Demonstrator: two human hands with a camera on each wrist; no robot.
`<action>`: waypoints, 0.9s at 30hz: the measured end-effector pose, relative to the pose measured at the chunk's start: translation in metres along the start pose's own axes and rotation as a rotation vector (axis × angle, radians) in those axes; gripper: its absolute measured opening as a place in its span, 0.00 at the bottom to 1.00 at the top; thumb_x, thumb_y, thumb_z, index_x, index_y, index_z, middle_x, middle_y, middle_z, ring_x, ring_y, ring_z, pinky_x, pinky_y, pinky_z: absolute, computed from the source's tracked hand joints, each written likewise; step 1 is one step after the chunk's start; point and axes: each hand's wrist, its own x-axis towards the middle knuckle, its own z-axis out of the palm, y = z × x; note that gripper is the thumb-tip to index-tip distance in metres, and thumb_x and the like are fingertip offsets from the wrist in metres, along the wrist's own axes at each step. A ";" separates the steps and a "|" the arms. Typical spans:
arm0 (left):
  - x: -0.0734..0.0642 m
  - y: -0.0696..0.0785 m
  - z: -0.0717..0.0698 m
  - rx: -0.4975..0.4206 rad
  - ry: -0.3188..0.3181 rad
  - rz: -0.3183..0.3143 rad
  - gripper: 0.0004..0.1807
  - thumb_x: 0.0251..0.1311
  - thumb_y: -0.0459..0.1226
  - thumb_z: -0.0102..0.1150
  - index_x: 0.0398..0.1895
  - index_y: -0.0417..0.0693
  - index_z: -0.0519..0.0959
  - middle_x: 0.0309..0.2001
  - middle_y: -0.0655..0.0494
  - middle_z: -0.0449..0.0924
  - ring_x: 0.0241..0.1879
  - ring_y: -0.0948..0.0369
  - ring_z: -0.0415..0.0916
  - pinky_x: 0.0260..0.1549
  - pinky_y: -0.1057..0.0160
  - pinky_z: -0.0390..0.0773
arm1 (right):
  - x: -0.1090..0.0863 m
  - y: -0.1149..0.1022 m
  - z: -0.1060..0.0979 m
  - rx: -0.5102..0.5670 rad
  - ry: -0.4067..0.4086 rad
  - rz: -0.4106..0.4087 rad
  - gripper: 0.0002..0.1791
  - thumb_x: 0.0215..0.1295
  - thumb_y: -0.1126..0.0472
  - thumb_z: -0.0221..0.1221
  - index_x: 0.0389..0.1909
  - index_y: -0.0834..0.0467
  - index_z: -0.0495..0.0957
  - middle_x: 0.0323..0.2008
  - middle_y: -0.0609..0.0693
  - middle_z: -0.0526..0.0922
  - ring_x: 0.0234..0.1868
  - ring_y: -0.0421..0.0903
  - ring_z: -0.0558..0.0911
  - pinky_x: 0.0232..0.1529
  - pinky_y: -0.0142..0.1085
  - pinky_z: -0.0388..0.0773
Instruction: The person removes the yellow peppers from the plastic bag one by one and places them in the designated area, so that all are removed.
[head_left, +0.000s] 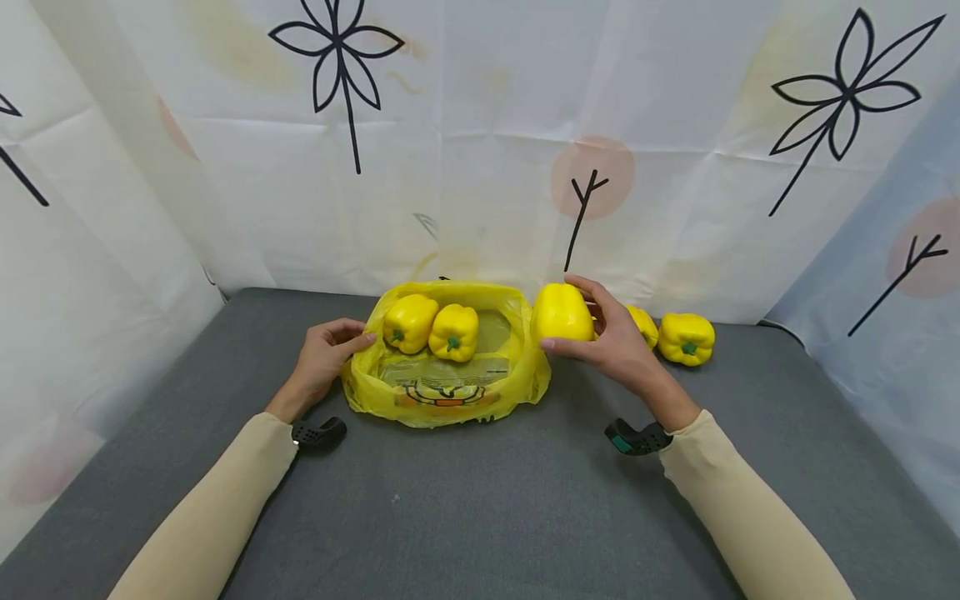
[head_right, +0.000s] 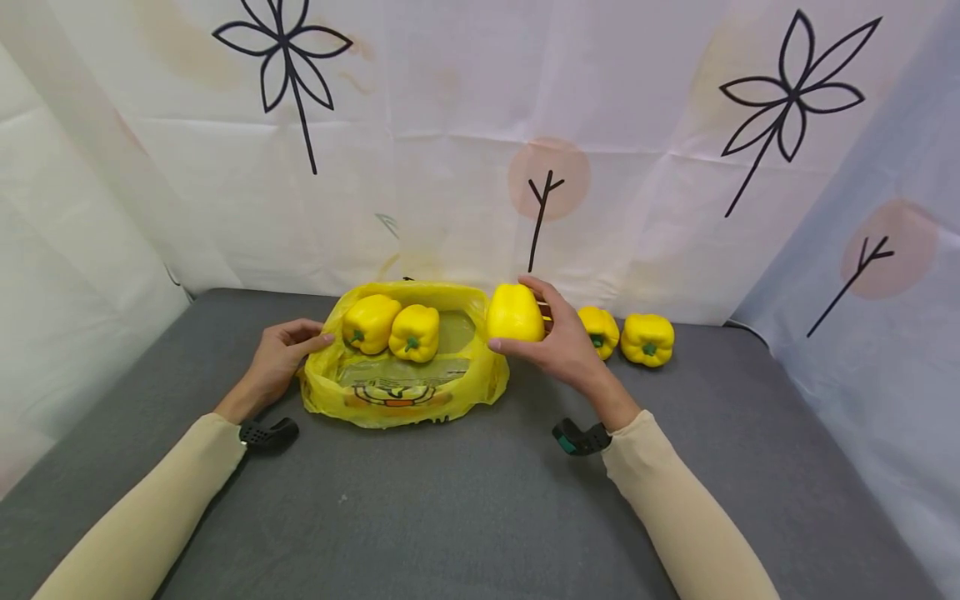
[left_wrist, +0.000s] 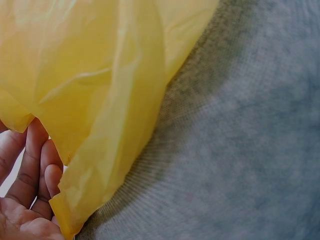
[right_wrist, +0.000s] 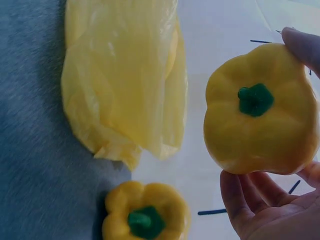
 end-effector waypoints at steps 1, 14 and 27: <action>0.000 0.000 0.000 -0.002 0.000 0.000 0.18 0.68 0.34 0.65 0.49 0.23 0.78 0.34 0.64 0.81 0.37 0.65 0.76 0.36 0.71 0.79 | -0.002 0.001 -0.001 -0.005 0.001 0.006 0.50 0.60 0.56 0.73 0.79 0.47 0.56 0.68 0.57 0.64 0.61 0.58 0.73 0.52 0.52 0.76; 0.000 0.000 0.001 -0.013 -0.011 0.016 0.18 0.68 0.33 0.64 0.49 0.22 0.78 0.34 0.64 0.81 0.35 0.65 0.77 0.35 0.70 0.79 | -0.027 0.012 -0.009 -0.034 0.023 0.034 0.50 0.60 0.58 0.73 0.79 0.52 0.55 0.72 0.57 0.60 0.58 0.58 0.74 0.51 0.48 0.77; 0.000 0.001 0.000 0.004 0.002 0.001 0.19 0.67 0.34 0.65 0.50 0.23 0.78 0.34 0.64 0.81 0.36 0.64 0.77 0.36 0.70 0.79 | -0.036 0.017 -0.013 -0.059 0.003 0.073 0.50 0.61 0.55 0.72 0.79 0.54 0.54 0.71 0.58 0.61 0.57 0.59 0.74 0.51 0.48 0.76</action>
